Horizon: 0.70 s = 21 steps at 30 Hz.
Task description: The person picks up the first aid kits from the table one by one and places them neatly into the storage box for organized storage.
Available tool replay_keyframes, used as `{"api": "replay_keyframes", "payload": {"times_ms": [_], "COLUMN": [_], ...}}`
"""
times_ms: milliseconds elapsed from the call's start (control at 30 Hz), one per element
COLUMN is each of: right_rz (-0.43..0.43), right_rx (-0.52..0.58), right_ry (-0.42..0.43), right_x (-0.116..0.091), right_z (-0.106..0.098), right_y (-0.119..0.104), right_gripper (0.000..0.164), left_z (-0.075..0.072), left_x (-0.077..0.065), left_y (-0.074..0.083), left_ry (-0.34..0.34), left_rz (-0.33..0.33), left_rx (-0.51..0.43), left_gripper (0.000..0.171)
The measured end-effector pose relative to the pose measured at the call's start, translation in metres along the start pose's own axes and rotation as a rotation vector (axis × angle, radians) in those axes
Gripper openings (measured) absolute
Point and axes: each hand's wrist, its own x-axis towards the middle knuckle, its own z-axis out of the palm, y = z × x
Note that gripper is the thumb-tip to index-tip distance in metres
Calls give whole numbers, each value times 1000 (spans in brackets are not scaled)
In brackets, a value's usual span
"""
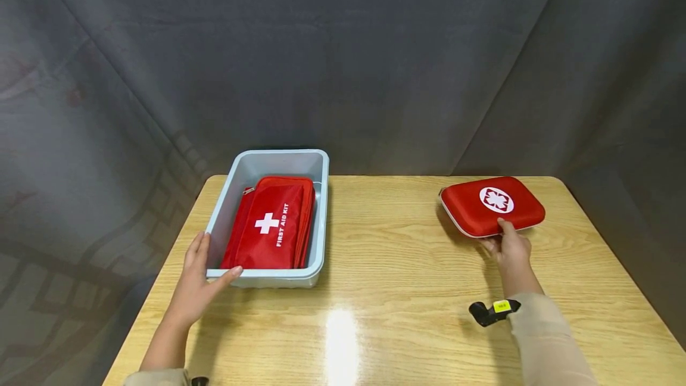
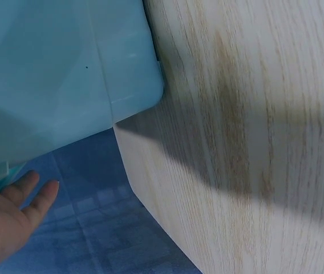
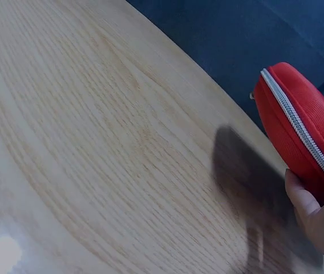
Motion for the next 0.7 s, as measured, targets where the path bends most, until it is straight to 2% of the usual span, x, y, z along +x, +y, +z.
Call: {"api": "replay_keyframes", "payload": {"times_ms": [167, 500, 700], "right_rz": [-7, 27, 17], "right_rx": [-44, -25, -76], "right_ry": [-42, -185, -256], "right_x": [-7, -32, -36], "right_z": [0, 6, 7], "right_y": [3, 4, 6], "right_gripper": [42, 9, 18], "left_z": [1, 2, 3], "left_x": [1, 3, 4], "left_y": [0, -1, -1], "left_ry": [-4, -1, -4], "left_rz": [-9, -4, -10], "left_rx": [-2, 1, 2], "left_gripper": [95, 94, 95]}}
